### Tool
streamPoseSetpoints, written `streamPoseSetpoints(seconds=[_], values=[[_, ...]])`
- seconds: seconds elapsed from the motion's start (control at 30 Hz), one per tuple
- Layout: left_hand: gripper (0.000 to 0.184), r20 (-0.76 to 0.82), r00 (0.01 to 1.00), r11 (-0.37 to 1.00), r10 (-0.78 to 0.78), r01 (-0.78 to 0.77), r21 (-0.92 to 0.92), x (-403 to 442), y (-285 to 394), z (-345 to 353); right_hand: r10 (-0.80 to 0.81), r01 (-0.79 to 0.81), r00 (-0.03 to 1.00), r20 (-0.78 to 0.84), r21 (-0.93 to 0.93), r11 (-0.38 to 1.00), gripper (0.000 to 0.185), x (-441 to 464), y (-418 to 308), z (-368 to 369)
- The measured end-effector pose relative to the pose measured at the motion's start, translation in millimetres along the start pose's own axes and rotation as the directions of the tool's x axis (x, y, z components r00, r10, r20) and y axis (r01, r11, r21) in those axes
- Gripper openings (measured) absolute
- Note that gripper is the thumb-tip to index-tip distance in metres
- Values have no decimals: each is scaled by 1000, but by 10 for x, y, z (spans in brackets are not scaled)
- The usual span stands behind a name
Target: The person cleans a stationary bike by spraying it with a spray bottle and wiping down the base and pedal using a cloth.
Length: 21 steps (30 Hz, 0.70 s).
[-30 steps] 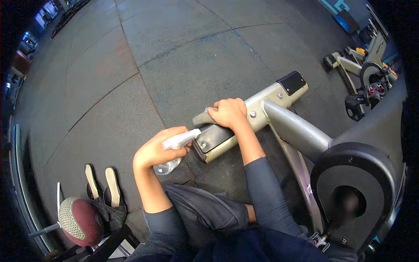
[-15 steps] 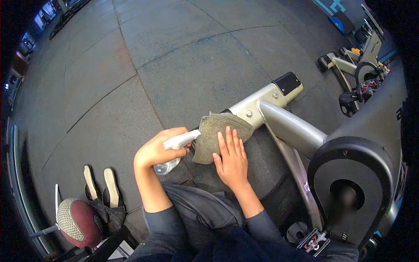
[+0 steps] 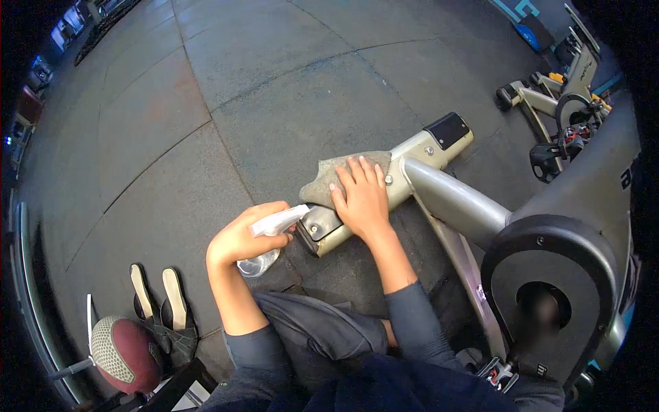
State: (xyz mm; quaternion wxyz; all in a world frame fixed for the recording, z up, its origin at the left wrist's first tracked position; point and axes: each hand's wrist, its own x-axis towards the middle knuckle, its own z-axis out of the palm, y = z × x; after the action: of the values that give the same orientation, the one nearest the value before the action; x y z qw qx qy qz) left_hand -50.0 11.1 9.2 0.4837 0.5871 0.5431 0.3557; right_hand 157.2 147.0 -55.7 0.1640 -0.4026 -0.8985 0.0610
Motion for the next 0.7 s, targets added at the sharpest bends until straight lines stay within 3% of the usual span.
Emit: streamPoseSetpoints(seconds=[0.3, 0.5, 0.7], values=[[28, 40, 999, 993, 2, -7, 119, 10, -12, 10, 27, -17, 998, -64, 152, 988, 49, -322, -149, -148], [28, 28, 998, 993, 61, -64, 97, 35, -24, 27, 13, -10, 999, -49, 78, 997, 48, 40, -66, 22], [27, 60, 998, 999, -33, 32, 11, 64, -22, 32, 37, -31, 994, -100, 63, 997, 51, -211, -147, -42]])
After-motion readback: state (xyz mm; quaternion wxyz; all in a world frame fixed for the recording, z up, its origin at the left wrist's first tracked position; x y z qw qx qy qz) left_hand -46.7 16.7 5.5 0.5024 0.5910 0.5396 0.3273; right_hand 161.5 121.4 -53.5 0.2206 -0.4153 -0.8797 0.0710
